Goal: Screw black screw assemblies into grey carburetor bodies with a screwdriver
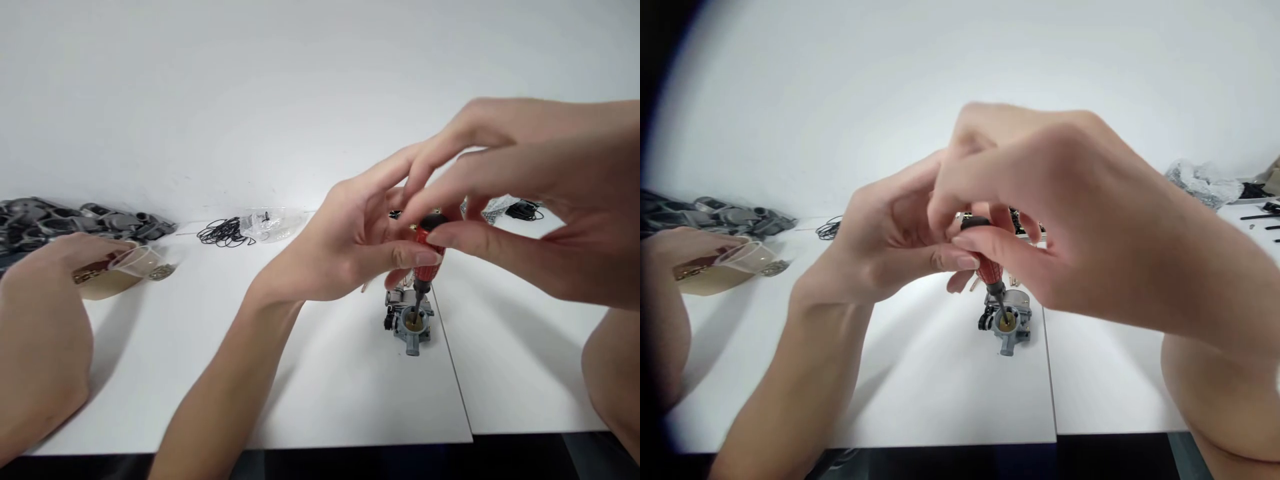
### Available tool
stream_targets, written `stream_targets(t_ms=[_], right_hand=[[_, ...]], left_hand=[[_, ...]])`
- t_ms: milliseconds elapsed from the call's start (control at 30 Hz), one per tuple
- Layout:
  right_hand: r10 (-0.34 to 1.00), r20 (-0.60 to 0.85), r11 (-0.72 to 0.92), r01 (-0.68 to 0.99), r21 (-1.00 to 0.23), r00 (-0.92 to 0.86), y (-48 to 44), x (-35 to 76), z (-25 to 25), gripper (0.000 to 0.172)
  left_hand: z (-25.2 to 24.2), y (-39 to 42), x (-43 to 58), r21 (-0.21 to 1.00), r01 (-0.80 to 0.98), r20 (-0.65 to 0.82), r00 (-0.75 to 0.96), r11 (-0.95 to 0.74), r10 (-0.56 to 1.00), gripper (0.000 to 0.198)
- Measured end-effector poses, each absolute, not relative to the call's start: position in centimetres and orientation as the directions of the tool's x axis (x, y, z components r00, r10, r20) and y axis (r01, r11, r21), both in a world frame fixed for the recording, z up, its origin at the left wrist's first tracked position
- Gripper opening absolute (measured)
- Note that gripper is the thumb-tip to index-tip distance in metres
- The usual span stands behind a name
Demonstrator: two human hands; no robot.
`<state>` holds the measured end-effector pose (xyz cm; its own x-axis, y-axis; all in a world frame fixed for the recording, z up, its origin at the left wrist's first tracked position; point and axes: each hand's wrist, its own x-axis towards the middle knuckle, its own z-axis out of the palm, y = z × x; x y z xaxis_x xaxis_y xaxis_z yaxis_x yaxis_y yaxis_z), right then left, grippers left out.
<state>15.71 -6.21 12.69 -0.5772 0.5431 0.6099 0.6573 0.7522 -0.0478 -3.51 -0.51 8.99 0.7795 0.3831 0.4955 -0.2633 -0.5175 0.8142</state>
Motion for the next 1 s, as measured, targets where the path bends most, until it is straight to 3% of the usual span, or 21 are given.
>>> stream_targets(t_ms=[100,200,367,500,633,700,867,1000], right_hand=[[0.517,0.579,0.770,0.638,0.007,-0.630,-6.4,16.8,12.7,0.024],[0.602,0.528,0.731,0.679,-0.065,-0.598,-6.4,17.2,12.6,0.020],[0.651,0.572,0.684,0.711,-0.160,-0.498,-6.3,16.9,12.5,0.014],[0.603,0.549,0.741,0.661,-0.117,-0.579,-6.0,16.4,12.7,0.020],[0.559,0.509,0.784,0.618,-0.066,-0.655,-5.8,16.5,12.8,0.030],[0.584,0.525,0.779,0.610,-0.145,-0.619,-5.8,16.4,12.8,0.030],[0.741,0.585,0.667,0.457,-0.588,-0.329,-5.9,16.0,12.7,0.016],[0.748,0.575,0.663,0.399,-0.633,-0.331,-6.0,16.0,12.4,0.019]], left_hand=[[9.0,-0.8,-3.6,0.837,-0.230,0.457,0.793,-0.497,0.403,0.053],[8.9,-1.2,-3.5,0.855,-0.187,0.422,0.794,-0.484,0.438,0.059],[9.0,-1.2,-3.3,0.838,-0.166,0.423,0.799,-0.520,0.427,0.054],[9.0,-0.8,-3.1,0.827,-0.132,0.438,0.760,-0.546,0.480,0.051],[9.1,-0.6,-3.3,0.806,-0.139,0.459,0.760,-0.575,0.460,0.034],[9.2,-0.6,-3.3,0.801,-0.148,0.463,0.768,-0.580,0.443,0.029],[9.2,-0.6,-3.5,0.813,-0.119,0.436,0.773,-0.569,0.461,0.028],[9.2,-0.6,-3.7,0.813,-0.079,0.412,0.779,-0.577,0.473,0.035]])
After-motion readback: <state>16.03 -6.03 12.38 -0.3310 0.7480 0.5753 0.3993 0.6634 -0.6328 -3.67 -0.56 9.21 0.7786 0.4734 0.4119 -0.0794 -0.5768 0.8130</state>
